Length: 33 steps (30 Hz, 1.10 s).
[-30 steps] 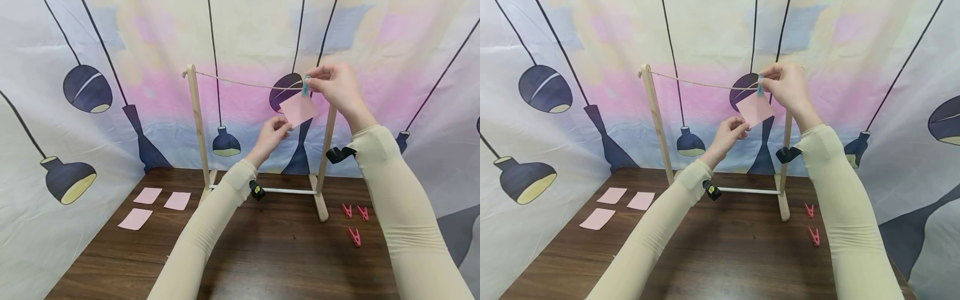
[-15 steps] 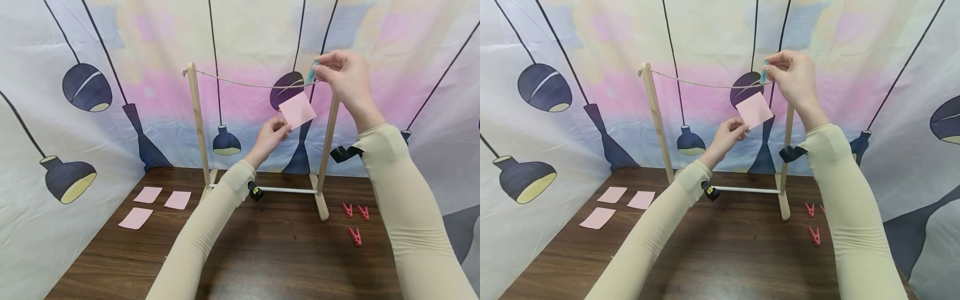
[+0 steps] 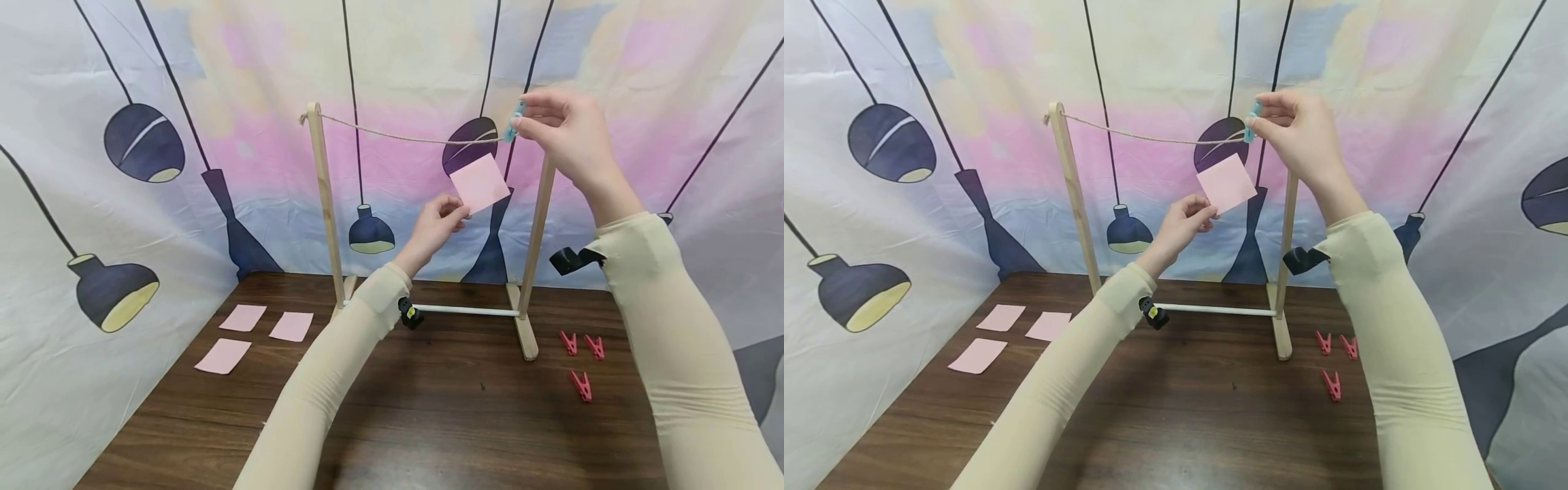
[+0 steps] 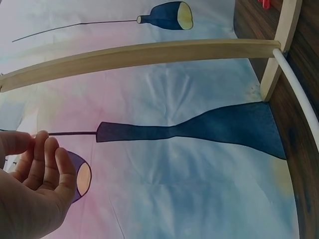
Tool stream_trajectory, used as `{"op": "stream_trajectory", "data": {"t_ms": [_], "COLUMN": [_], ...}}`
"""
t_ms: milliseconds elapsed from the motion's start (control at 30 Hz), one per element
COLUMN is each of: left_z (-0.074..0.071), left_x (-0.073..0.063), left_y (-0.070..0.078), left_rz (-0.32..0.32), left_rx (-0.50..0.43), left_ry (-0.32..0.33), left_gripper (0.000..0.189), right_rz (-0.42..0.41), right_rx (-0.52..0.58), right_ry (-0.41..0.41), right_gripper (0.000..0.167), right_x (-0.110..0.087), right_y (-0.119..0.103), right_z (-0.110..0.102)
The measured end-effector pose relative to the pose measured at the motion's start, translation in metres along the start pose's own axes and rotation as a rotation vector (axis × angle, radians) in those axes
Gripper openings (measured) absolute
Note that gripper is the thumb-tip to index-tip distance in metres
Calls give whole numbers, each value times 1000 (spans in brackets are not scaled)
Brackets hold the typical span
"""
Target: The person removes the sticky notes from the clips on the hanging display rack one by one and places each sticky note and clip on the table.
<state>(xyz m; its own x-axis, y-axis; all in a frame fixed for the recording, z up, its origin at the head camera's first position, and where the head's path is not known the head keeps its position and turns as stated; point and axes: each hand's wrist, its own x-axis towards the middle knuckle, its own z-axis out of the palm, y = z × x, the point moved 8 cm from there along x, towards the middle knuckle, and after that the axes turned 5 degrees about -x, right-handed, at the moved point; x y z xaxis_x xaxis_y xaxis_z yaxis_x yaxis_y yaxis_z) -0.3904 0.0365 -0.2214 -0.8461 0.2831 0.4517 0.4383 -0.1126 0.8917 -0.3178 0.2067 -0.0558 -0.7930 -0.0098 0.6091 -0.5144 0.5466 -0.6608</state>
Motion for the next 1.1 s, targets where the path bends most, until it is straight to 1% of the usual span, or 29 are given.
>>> {"op": "stream_trajectory", "data": {"t_ms": [100,233,367,467,533,667,800,867,967,1100], "left_z": [-3,-6,-12,-21,-31,-56,-90,-107,-133,-165], "left_x": [-1,-2,-6,-11,-15,-27,-42,-52,-67,-89], "left_y": [-1,-3,-4,-1,1,11,25,32,44,56], "left_rz": [-4,-13,-21,-8,4,15,36,46,54,52], "left_rx": [19,17,19,78,138,279,409,461,512,559], "left_ry": [-1,-10,-24,-35,-41,-53,-52,-41,-13,18], "left_gripper": [16,15,14,15,17,20,21,21,20,22], "right_rz": [14,40,69,77,83,98,91,92,103,123], "right_rx": [-12,-24,-74,-110,-126,-174,-293,-342,-393,-408], "right_ry": [-7,-22,-47,-61,-70,-76,-70,-67,-58,-34], "right_gripper": [46,48,53,55,55,56,56,56,56,55], "right_x": [-2,-5,-12,-18,-23,-36,-51,-58,-70,-87], "right_y": [1,5,11,16,20,28,36,42,51,65], "right_z": [-1,-1,-1,-5,-9,-19,-32,-38,-47,-59]}}
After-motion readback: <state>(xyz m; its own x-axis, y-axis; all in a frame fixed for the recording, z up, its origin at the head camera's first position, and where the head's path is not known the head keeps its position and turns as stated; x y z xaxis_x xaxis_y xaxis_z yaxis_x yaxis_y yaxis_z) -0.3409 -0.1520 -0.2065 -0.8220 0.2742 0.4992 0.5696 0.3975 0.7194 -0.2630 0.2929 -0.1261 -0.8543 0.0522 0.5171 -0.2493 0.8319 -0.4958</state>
